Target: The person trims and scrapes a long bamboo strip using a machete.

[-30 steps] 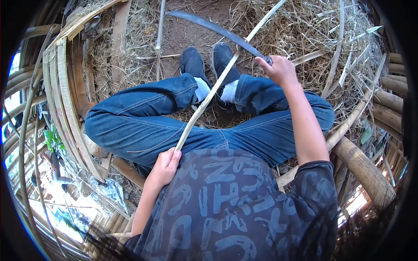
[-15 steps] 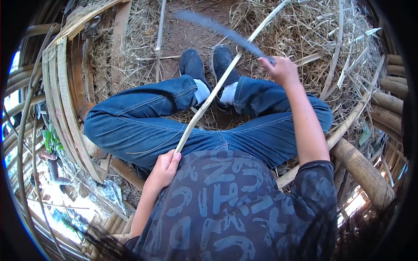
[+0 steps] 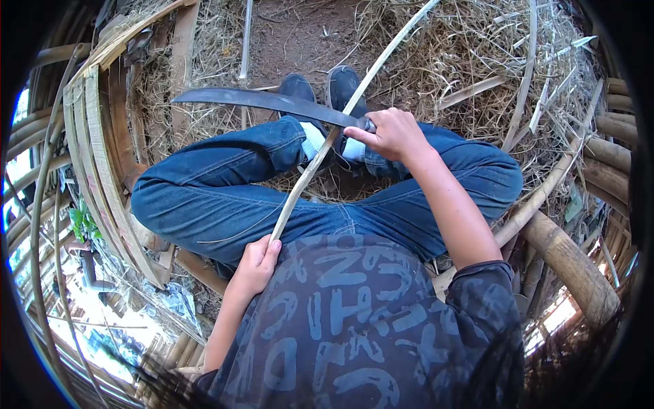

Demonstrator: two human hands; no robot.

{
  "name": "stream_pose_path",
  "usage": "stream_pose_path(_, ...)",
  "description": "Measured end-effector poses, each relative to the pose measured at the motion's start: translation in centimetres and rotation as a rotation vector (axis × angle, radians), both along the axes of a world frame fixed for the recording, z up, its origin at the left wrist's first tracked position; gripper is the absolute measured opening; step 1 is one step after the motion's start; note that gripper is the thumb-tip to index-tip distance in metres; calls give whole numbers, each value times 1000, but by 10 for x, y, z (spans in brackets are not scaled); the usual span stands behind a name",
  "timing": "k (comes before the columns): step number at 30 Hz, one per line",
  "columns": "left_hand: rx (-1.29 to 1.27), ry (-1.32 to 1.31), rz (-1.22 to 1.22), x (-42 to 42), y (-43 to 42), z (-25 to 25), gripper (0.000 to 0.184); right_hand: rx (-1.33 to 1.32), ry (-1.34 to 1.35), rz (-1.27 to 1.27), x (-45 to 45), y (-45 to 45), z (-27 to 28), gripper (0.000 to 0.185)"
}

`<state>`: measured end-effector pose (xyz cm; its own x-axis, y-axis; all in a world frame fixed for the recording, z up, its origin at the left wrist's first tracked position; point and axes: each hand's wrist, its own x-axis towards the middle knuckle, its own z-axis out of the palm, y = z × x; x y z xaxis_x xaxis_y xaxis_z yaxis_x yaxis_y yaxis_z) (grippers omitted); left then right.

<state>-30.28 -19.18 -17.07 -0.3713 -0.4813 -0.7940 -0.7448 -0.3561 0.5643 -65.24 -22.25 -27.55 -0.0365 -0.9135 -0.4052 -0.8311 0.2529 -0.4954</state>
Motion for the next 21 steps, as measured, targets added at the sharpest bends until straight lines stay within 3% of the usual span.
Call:
stream_pose_path(4,-16,-15,-14,-1,1,2,30,8,76,-27,-27,1,-13,81)
stream_pose_path(6,-21,-15,-17,-3,0,1,30,21,174,-122,-61,4,-16,80)
stream_pose_path(8,-42,-5,-25,-5,-1,3,30,131,103,-257,-95,9,-27,81)
stream_pose_path(11,-18,-10,-34,-3,-2,2,31,-31,205,-298,-114,18,-36,75)
stream_pose_path(14,17,-35,-21,3,0,-3,32,133,-29,-373,-89,12,-10,75)
stream_pose_path(18,-2,-45,-27,-2,-1,3,32,-2,-193,-442,-29,22,-31,71)
stream_pose_path(21,-25,-24,-8,-2,1,7,33,34,-300,-404,9,26,-10,66)
